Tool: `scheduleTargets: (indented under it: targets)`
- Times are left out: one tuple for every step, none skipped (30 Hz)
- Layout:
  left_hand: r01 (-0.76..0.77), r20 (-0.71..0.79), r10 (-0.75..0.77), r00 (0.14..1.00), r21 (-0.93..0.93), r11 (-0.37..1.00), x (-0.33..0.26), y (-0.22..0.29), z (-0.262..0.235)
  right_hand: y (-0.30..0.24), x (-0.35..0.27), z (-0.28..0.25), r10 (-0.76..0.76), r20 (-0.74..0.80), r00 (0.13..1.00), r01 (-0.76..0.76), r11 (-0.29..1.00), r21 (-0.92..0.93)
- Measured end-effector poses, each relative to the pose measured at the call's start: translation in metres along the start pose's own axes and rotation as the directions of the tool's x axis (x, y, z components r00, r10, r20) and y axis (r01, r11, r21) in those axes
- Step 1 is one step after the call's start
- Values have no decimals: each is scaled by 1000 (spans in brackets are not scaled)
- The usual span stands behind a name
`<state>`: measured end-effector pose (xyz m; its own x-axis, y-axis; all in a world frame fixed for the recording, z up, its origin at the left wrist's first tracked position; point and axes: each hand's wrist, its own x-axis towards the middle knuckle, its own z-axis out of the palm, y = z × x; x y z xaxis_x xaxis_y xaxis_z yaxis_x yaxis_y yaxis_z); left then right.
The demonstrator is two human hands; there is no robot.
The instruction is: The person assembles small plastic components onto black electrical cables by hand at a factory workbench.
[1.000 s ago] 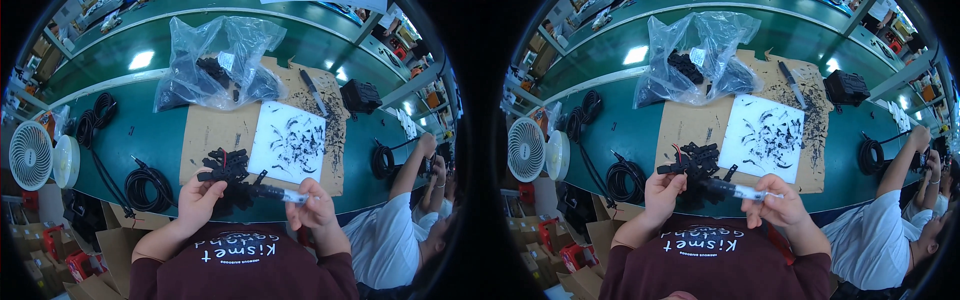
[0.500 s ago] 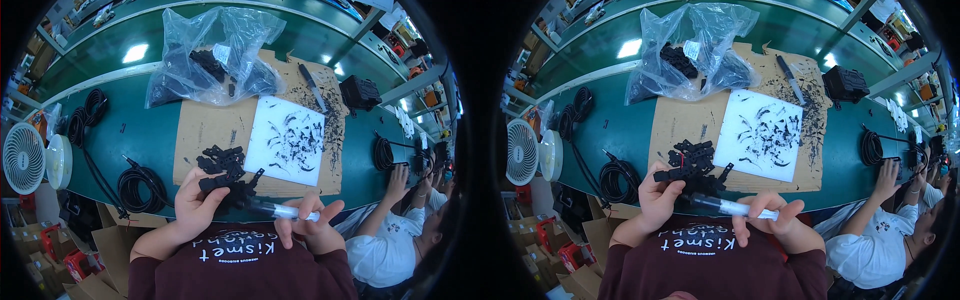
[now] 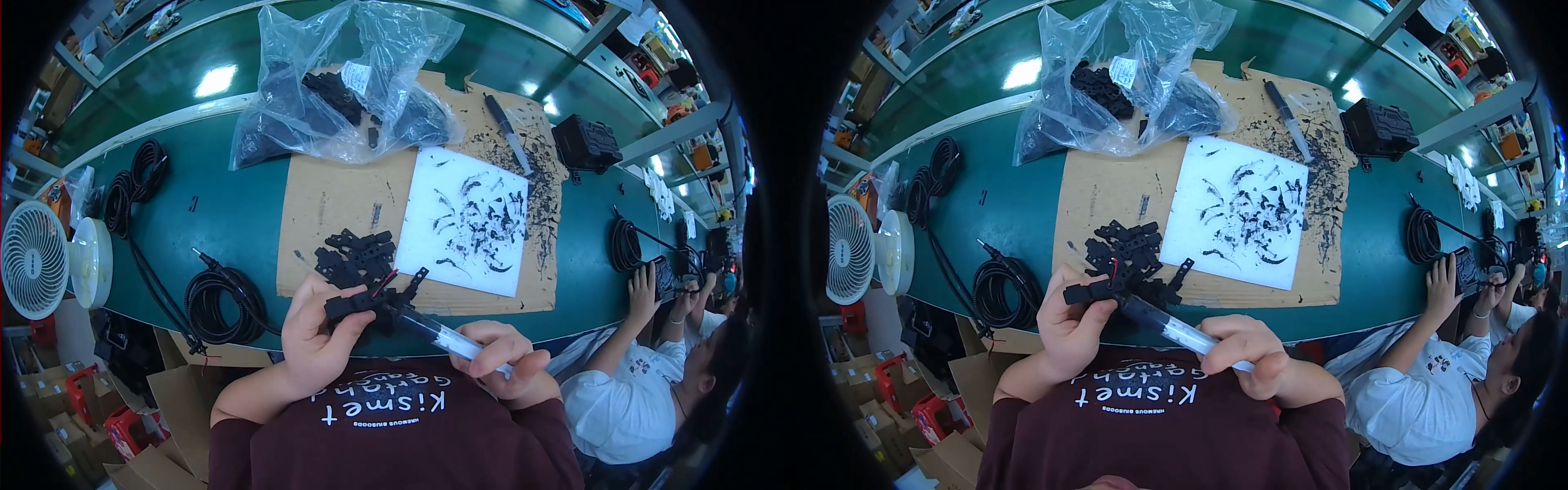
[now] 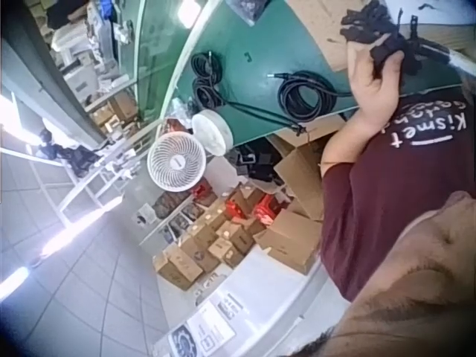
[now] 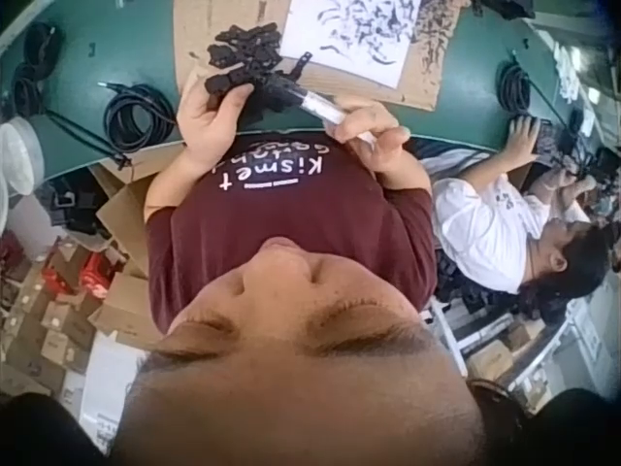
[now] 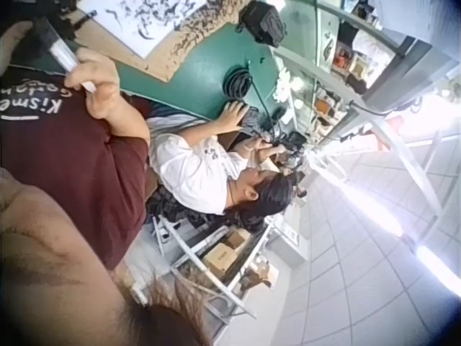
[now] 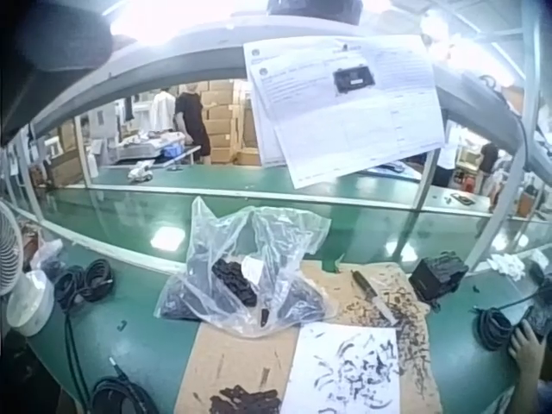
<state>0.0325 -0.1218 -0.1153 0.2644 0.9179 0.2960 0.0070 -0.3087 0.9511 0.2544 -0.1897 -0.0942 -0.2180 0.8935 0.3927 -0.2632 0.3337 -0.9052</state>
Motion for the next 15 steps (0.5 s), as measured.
scheduleTargets:
  targets:
    - [-4,0,4,1000,28,1000,0,1,0,3,-1,0,1,-1,1000,-1,1000,0]
    - [-8,0,8,1000,57,998,-1,2,0,7,-2,1,-66,1,998,66,998,-23]
    - [-7,-1,7,1000,57,998,-1,2,0,10,-3,1,-132,5,991,132,990,-45]
    - [-22,1,22,1000,71,997,-1,2,-1,10,-2,1,-131,5,991,131,990,-45]
    - [-36,2,36,999,86,996,-1,1,-1,9,-1,1,-143,28,989,144,987,-77]
    - [-36,2,36,999,85,996,-1,1,-2,9,1,1,-153,51,987,158,982,-107]
    - [-61,51,56,997,101,993,-1,1,-5,7,1,2,-153,52,987,157,982,-108]
    - [-86,101,74,992,117,989,-1,1,-6,6,2,3,-143,50,988,149,979,-141]
    - [-85,99,74,992,116,990,-1,1,-6,6,3,3,-134,48,990,141,975,-174]
    - [-90,100,79,992,111,990,-1,0,-6,6,3,3,-134,48,990,140,975,-174]
    - [-95,101,84,991,106,990,-1,0,-6,8,3,3,-147,56,988,154,978,-143]
    - [-94,100,84,991,105,990,-2,0,-6,8,3,3,-161,63,985,167,980,-111]
    - [-97,98,86,991,105,990,-1,0,-6,8,3,4,-160,63,985,166,980,-112]
    - [-99,96,89,991,105,990,-1,0,-6,8,2,4,-158,57,986,163,980,-117]
    - [-99,96,89,991,103,990,-1,1,-6,8,2,4,-156,51,987,161,979,-121]
